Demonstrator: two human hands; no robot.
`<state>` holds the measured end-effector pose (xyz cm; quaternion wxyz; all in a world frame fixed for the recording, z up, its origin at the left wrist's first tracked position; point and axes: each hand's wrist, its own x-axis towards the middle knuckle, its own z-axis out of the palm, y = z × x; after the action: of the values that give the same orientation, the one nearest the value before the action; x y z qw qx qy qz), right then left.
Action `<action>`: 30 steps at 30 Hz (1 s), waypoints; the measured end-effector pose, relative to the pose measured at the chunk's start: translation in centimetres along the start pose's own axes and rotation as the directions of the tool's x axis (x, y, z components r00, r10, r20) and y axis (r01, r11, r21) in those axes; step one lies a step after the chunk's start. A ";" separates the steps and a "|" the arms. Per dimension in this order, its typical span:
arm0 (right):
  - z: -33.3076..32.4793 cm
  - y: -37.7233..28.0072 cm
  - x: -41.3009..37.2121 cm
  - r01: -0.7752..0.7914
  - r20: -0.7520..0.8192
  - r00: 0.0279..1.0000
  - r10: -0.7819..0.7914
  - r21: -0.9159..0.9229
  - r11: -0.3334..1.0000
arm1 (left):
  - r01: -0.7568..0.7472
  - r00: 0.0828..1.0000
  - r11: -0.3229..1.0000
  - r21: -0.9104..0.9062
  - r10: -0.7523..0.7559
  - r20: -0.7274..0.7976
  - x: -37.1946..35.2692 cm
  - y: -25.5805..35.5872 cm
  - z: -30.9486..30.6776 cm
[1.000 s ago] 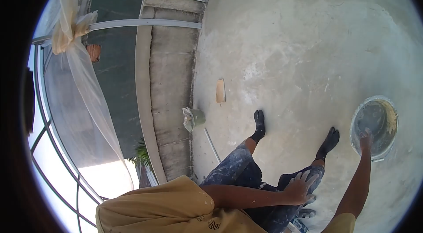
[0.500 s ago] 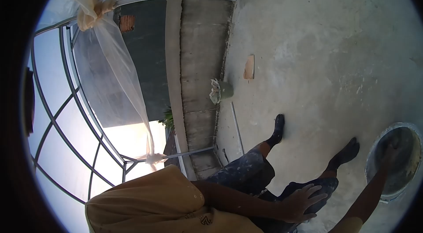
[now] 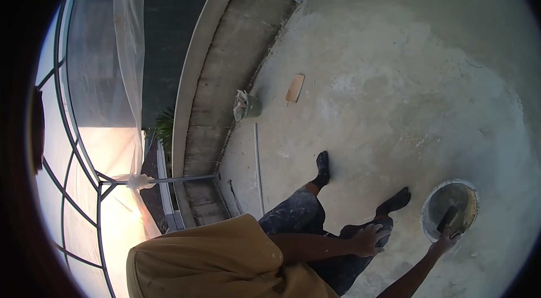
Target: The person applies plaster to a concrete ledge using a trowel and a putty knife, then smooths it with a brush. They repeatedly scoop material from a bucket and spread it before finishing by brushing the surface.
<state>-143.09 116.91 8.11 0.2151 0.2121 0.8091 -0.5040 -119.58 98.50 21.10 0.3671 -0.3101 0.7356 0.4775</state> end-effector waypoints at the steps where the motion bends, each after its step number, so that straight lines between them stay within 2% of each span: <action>1: -0.2 -2.2 -1.3 -0.024 0.040 0.999 0.021 0.085 0.996 | -0.057 0.998 0.998 -0.037 0.055 -0.039 0.1 -2.0 1.1; 2: -0.4 -3.8 -2.2 -0.053 0.088 0.995 0.039 0.165 0.985 | -0.111 0.991 0.991 -0.075 0.104 -0.081 0.1 -3.1 1.5; 3: -0.6 -4.7 -2.6 -0.092 0.142 0.988 0.058 0.240 0.966 | -0.089 0.996 0.982 -0.164 0.085 -0.036 -0.3 -3.6 0.3; 4: -0.5 -4.9 -2.2 -0.056 0.159 0.987 0.023 0.206 0.977 | -0.057 0.998 0.968 -0.246 0.063 0.019 -1.0 -4.6 -1.8; 5: -0.2 -4.6 -1.4 -0.026 0.172 0.985 -0.004 0.168 0.985 | -0.011 1.000 0.976 -0.217 0.015 0.021 -1.2 -6.5 -2.7; 6: -1.1 -4.6 -1.2 0.002 0.163 0.986 -0.021 0.119 0.993 | 0.002 1.000 0.976 -0.218 -0.001 0.003 -1.7 -8.6 -4.1; 7: -0.8 -7.0 -3.0 0.098 0.108 0.990 -0.094 -0.028 0.995 | -0.011 0.996 0.976 -0.219 -0.008 -0.083 -2.1 -12.1 -4.0; 8: -1.5 -7.5 -3.3 0.192 0.127 0.975 -0.180 -0.082 0.978 | 0.147 0.987 0.949 -0.280 -0.160 -0.023 -4.6 -11.6 -8.2; 9: -2.0 -9.4 -4.3 0.171 0.087 0.984 -0.157 -0.191 0.966 | 0.188 0.969 0.945 -0.268 -0.223 -0.104 -5.7 -14.1 -9.2; 10: -2.3 -11.4 -5.8 0.174 0.077 0.983 -0.164 -0.163 0.971 | 0.101 0.959 0.968 -0.232 -0.157 -0.237 -6.8 -17.8 -9.6; 11: -2.5 -13.3 -6.8 0.207 0.046 0.978 -0.202 -0.173 0.963 | 0.247 0.933 0.944 -0.219 -0.293 -0.207 -9.0 -17.2 -12.6; 12: -2.8 -14.7 -7.3 0.239 0.016 0.970 -0.243 -0.255 0.937 | 0.261 0.927 0.955 -0.144 -0.289 -0.241 -9.6 -23.2 -11.5; 13: -2.6 -16.1 -8.0 0.317 -0.018 0.943 -0.333 -0.260 0.912 | 0.260 0.909 0.960 -0.105 -0.280 -0.310 -11.5 -25.5 -11.6; 15: -2.5 -17.3 -8.8 0.295 -0.066 0.937 -0.342 -0.371 0.880 | 0.429 0.868 0.897 -0.104 -0.441 -0.227 -14.3 -27.6 -12.5; 16: -2.4 -16.7 -8.3 0.285 -0.074 0.935 -0.346 -0.422 0.861 | 0.516 0.824 0.850 -0.105 -0.526 -0.210 -15.4 -28.5 -11.6; 17: -1.8 -14.4 -7.0 0.359 -0.092 0.893 -0.440 -0.443 0.822 | 0.601 0.755 0.772 -0.205 -0.633 -0.170 -16.2 -28.9 -10.3; 18: 0.1 -10.7 -4.5 0.336 -0.158 0.891 -0.426 -0.402 0.852 | 0.674 0.674 0.676 -0.299 -0.728 -0.125 -15.9 -29.2 -9.6; 19: 2.6 -5.8 -1.5 0.309 -0.221 0.889 -0.402 -0.359 0.881 | 0.662 0.689 0.710 -0.239 -0.703 -0.179 -14.9 -29.3 -9.3; 20: 3.4 1.0 4.1 0.071 -0.071 0.977 -0.199 -0.778 0.624 | 0.657 0.702 0.735 -0.166 -0.677 -0.220 -14.5 -29.2 -8.9; 21: 4.0 7.0 8.4 -0.210 -0.144 0.976 0.161 -0.800 0.562 | 0.650 0.717 0.754 -0.092 -0.649 -0.253 -14.9 -29.1 -8.3; 23: 4.9 8.9 12.2 -0.158 -0.076 0.984 0.158 -0.775 0.611 | 0.653 0.718 0.756 -0.036 -0.634 -0.287 -14.2 -29.0 -7.8; 26: 4.7 7.1 14.0 -0.102 0.064 0.938 0.342 -0.889 0.447 | 0.702 0.687 0.712 -0.029 -0.686 -0.239 -16.4 -29.9 -6.4; 28: 3.6 11.9 18.5 -0.111 0.013 0.964 0.267 -0.890 0.443 | 0.713 0.673 0.699 -0.052 -0.703 -0.231 -15.2 -30.0 -5.6; 30: 2.6 13.0 18.7 -0.058 -0.033 0.997 0.066 -0.902 0.427 | 0.723 0.667 0.690 -0.024 -0.707 -0.236 -14.9 -29.1 -5.7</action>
<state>-150.70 122.18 -12.86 0.3167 0.0922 0.9440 0.0133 -89.49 84.49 21.27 0.4492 -0.6125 0.6085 0.2299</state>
